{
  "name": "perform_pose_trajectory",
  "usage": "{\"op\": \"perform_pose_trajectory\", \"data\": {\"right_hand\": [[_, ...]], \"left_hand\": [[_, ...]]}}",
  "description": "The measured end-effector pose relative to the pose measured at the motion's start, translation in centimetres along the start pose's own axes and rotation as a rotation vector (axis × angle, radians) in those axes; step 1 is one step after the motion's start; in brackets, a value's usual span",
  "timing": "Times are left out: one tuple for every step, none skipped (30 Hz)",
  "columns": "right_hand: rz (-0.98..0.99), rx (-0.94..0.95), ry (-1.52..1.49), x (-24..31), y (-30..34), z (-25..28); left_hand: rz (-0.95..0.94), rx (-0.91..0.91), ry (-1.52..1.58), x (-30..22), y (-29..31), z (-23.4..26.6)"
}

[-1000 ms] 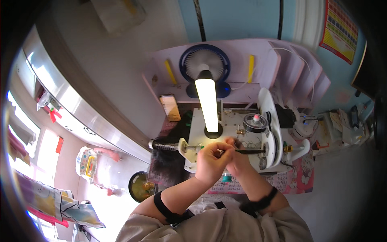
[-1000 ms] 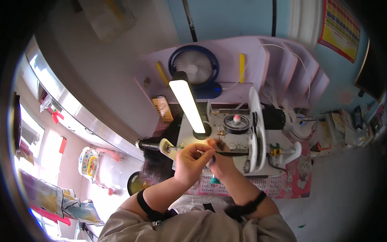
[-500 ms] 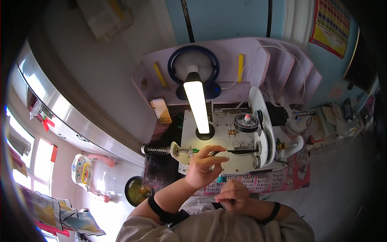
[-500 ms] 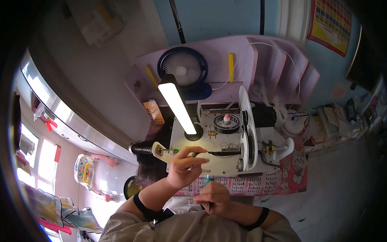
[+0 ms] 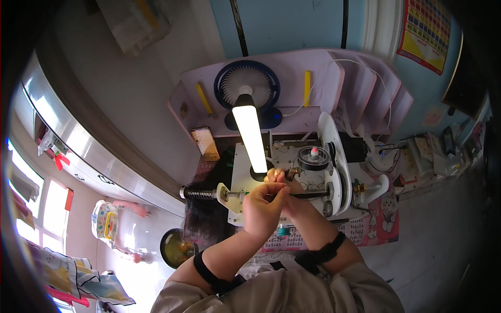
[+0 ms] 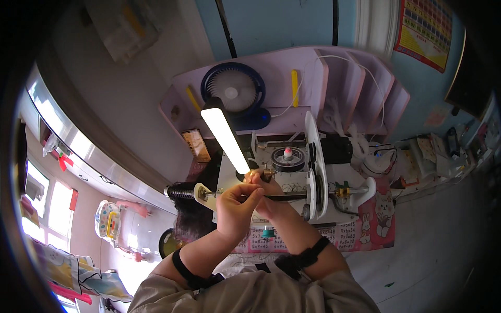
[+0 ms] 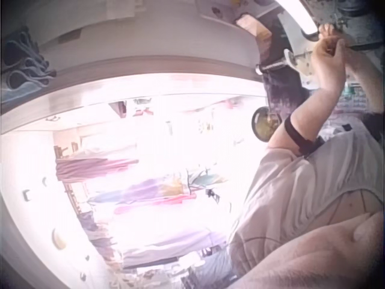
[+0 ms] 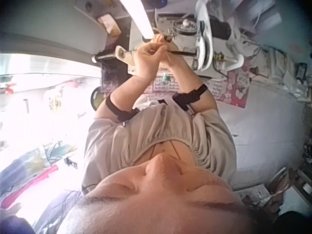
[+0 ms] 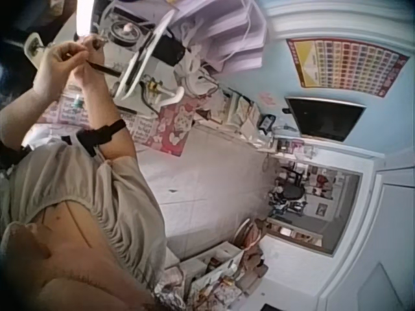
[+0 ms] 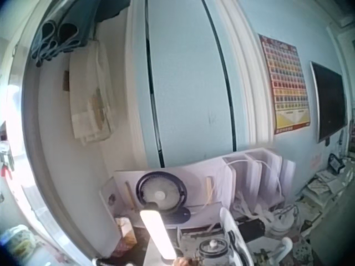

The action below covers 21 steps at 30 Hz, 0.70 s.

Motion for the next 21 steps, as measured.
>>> {"op": "perform_pose_trajectory", "data": {"right_hand": [[-0.004,0.003,-0.003,-0.5,1.1,-0.5],[-0.059,-0.273,0.016,-1.0,3.0,-0.6],[-0.107,-0.550,0.040,-1.0,4.9,-0.9],[-0.106,-0.552,0.042,-0.7,6.0,-1.9],[-0.145,-0.564,0.006,-0.4,7.1,-3.1],[-0.177,-0.577,-0.031,-0.2,7.9,-3.9],[-0.172,-0.578,-0.031,-0.2,8.3,-4.3],[-0.133,-0.568,0.085,-0.1,8.4,-4.7],[-0.092,-0.559,0.204,0.1,8.7,-4.9],[-0.072,-0.561,0.229,0.1,9.2,-5.1],[-0.067,-0.565,0.231,0.0,9.9,-5.3],[-0.011,-0.397,0.430,0.1,10.5,-5.9],[0.043,-0.221,0.622,0.3,10.9,-6.7],[0.055,-0.013,0.849,0.9,11.5,-8.2],[0.055,-0.014,0.850,1.1,11.8,-8.2],[0.038,-0.041,0.888,1.1,12.0,-8.1],[0.020,-0.068,0.925,1.1,12.1,-7.9],[0.011,-0.236,0.860,0.8,11.4,-6.3],[-0.043,-0.385,0.722,0.6,10.6,-4.5],[-0.060,-0.523,0.624,0.4,9.5,-2.6],[-0.085,-0.652,0.517,0.1,8.3,-1.4]], "left_hand": [[0.079,0.026,0.013,0.2,0.1,0.5],[0.159,0.054,0.027,0.4,0.3,1.0],[0.156,0.056,0.028,0.1,0.4,1.6],[0.007,0.185,-0.092,-0.4,0.4,2.1],[-0.143,0.308,-0.213,-1.0,0.6,2.5],[-0.294,0.350,-0.267,-1.5,0.8,2.6],[-0.295,0.354,-0.267,-1.3,0.7,2.7],[-0.381,0.387,-0.253,-1.1,0.7,2.6],[-0.468,0.421,-0.235,-1.0,0.8,2.5],[-0.469,0.426,-0.231,-1.1,0.7,2.7],[-0.316,0.460,-0.165,-0.8,0.5,3.0],[-0.239,0.475,-0.132,-0.5,0.5,3.0],[-0.161,0.484,-0.101,-0.1,0.4,3.2],[-0.305,0.462,-0.127,0.2,0.5,3.0],[-0.449,0.443,-0.151,0.2,0.5,2.7],[-0.449,0.442,-0.150,0.3,0.4,2.2],[-0.512,0.352,-0.174,0.1,0.2,1.9],[-0.574,0.267,-0.197,-0.1,0.3,1.4],[-0.576,0.269,-0.194,0.0,0.4,1.0],[-0.502,0.199,-0.171,0.2,0.4,0.7],[-0.425,0.120,-0.154,0.5,0.5,0.7]]}}
Point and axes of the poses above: each hand's wrist, its own y-axis away from the middle knuckle, its own z-axis out of the back of the hand, x = y × z, the point moved 3 cm from there along -y, towards the middle knuckle, and after that the axes turned 6 degrees about y, right-handed, at the moved point
